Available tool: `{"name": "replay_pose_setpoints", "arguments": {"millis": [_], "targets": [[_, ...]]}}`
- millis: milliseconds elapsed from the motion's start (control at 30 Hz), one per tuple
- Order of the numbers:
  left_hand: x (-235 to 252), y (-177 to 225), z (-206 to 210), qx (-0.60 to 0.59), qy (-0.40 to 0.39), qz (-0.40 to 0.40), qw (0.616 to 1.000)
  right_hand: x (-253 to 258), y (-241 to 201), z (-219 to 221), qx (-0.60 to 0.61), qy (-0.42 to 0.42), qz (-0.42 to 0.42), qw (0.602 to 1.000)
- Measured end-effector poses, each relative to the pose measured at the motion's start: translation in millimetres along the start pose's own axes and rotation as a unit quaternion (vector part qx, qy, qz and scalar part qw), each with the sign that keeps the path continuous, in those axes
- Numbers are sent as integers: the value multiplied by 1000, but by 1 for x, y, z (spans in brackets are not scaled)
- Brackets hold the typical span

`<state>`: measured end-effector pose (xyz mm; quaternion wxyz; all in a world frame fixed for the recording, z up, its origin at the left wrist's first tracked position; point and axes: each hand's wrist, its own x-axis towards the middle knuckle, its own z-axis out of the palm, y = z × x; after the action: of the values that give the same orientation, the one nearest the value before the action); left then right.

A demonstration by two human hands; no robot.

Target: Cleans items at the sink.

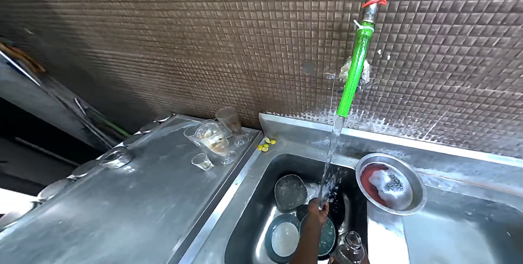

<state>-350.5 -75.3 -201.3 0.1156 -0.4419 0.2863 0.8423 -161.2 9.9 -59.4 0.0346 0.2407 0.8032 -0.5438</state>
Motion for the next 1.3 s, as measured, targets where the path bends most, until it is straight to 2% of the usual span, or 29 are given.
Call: {"name": "replay_pose_setpoints", "arguments": {"millis": [100, 200, 400, 500, 633, 700, 833, 967, 1000, 1133, 1300], "targets": [[-3, 1, 2, 151, 2, 16, 988, 14, 37, 11, -1, 10, -35, 999], [-9, 8, -21, 247, 6, 46, 968, 32, 47, 21, -9, 1, -56, 998], [-43, 45, -99, 140, 58, 111, 982, 101, 32, 64, -35, -78, -82, 993], [-64, 66, -129, 100, 71, 134, 983, 130, 27, 85, -53, -77, -103, 990], [-85, 81, -153, 120, 80, 171, 975, 149, 16, 94, -44, -58, -111, 991], [-93, 82, -158, 166, 51, 201, 964, 153, 15, 92, -44, -38, -119, 991], [-106, 81, -135, 306, -31, 294, 905, 149, 17, 86, -81, -44, -130, 987], [-110, 84, -87, 443, -98, 389, 802, 149, 20, 87, -111, -57, -98, 987], [-108, 83, -78, 457, -110, 402, 786, 150, 21, 88, -113, -56, -96, 987], [-99, 76, -69, 479, -111, 366, 790, 148, 18, 89, -106, -54, -100, 988], [-103, 59, -124, 508, -43, 248, 824, 133, 17, 87, -51, -38, -128, 990]]}}
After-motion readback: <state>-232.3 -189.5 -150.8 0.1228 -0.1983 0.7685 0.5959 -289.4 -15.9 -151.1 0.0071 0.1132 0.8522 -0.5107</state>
